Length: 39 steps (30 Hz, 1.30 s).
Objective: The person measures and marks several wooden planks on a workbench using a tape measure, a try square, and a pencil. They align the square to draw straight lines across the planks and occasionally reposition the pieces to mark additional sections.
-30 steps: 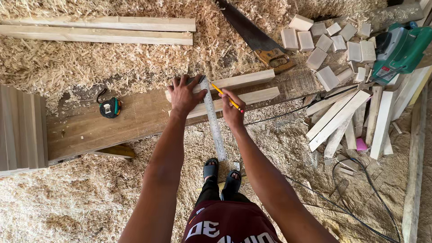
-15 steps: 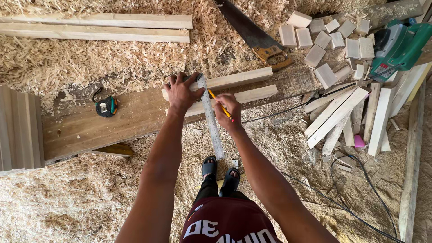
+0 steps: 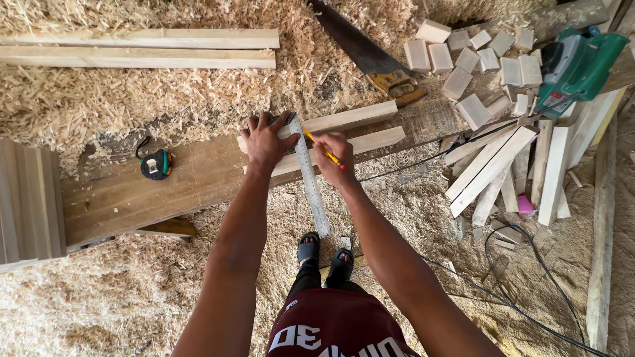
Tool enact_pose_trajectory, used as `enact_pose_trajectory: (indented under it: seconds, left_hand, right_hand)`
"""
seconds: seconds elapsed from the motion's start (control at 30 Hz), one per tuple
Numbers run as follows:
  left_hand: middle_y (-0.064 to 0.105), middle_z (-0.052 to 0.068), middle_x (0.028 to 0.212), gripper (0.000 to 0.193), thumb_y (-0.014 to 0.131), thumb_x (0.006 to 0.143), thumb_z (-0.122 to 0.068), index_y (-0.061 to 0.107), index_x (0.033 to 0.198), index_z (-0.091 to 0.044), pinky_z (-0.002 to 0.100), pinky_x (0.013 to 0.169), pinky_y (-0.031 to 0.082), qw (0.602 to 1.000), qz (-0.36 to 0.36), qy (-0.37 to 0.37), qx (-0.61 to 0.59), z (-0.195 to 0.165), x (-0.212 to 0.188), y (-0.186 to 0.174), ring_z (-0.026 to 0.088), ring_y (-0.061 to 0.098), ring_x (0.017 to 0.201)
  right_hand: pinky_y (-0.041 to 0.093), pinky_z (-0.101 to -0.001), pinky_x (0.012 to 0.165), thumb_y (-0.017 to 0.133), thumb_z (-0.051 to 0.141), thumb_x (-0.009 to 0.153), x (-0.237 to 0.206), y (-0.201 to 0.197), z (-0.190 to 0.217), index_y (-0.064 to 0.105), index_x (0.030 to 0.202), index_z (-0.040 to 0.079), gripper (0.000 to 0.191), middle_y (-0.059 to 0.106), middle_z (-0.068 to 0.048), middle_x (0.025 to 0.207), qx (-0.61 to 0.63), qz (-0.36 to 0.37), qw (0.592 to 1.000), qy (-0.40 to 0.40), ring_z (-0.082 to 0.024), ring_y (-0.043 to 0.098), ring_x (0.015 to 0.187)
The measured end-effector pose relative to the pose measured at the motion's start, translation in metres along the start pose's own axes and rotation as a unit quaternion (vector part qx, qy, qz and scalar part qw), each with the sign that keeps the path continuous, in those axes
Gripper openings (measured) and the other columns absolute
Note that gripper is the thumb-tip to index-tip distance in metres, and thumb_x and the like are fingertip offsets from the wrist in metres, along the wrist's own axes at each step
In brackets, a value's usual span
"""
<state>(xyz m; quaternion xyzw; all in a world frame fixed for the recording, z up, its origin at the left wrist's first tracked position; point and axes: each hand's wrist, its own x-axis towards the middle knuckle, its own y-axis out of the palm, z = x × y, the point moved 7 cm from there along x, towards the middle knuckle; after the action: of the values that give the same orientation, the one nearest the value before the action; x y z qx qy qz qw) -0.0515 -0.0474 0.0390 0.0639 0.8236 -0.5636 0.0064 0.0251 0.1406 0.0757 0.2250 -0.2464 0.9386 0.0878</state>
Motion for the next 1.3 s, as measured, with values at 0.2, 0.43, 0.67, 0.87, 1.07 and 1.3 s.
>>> enact_pose_trajectory:
  seconds: [0.2,0.43,0.67,0.87,1.07,1.3]
  left_hand:
    - [0.049,0.005,0.146,0.075,0.078,0.078,-0.065,0.052,0.146,-0.049,0.068,0.118,0.022,1.0,0.007,0.0,-0.002,0.001,0.002,0.003,0.035,0.033,0.14]
    - [0.049,0.005,0.153,0.071,0.075,0.08,-0.063,0.053,0.145,-0.048,0.067,0.117,0.025,0.999,-0.026,0.015,-0.018,-0.015,-0.004,-0.005,0.036,0.033,0.143]
    - [0.046,0.006,0.154,0.069,0.073,0.082,-0.064,0.052,0.145,-0.047,0.071,0.115,0.023,1.0,-0.011,0.016,-0.005,-0.087,0.011,0.022,0.042,0.029,0.146]
    - [0.042,0.01,0.157,0.072,0.069,0.084,-0.065,0.047,0.15,-0.044,0.073,0.112,0.022,1.0,-0.003,0.017,-0.006,-0.156,0.029,0.048,0.043,0.028,0.146]
    - [0.04,0.011,0.157,0.072,0.069,0.085,-0.064,0.047,0.15,-0.043,0.073,0.115,0.017,1.0,-0.001,0.016,-0.001,-0.206,0.038,0.063,0.042,0.028,0.146]
    - [0.042,0.01,0.155,0.073,0.074,0.082,-0.063,0.05,0.148,-0.041,0.074,0.113,0.021,1.0,-0.013,0.026,0.0,-0.213,0.042,0.071,0.042,0.029,0.144]
  right_hand:
    - [0.062,-0.0313,0.061,0.063,-0.001,0.095,-0.009,0.002,-0.031,0.069,0.086,0.003,0.012,0.073,-0.012,0.086,-0.004,0.005,0.999,0.053,-0.018,0.073,0.073]
    - [0.06,-0.0289,0.077,0.065,0.005,0.097,-0.009,-0.052,-0.059,0.071,0.108,-0.001,0.014,0.076,-0.013,0.094,0.091,-0.11,0.982,0.122,-0.018,0.074,0.089]
    - [0.058,-0.0288,0.083,0.065,0.007,0.099,0.012,-0.117,-0.101,0.07,0.111,-0.003,0.017,0.077,-0.012,0.098,0.101,-0.132,0.977,0.131,-0.017,0.074,0.093]
    - [0.059,-0.0278,0.086,0.063,0.007,0.1,0.018,-0.141,-0.132,0.069,0.117,-0.003,0.021,0.078,-0.013,0.103,0.13,-0.108,0.977,0.131,-0.017,0.075,0.098]
    - [0.06,-0.028,0.087,0.062,0.007,0.101,0.017,-0.152,-0.157,0.067,0.125,-0.003,0.027,0.078,-0.017,0.111,0.147,-0.074,0.976,0.142,-0.02,0.076,0.102]
    - [0.059,-0.0282,0.087,0.06,0.007,0.101,0.01,-0.151,-0.169,0.066,0.129,-0.003,0.03,0.077,-0.019,0.116,0.159,-0.043,0.974,0.156,-0.021,0.075,0.106]
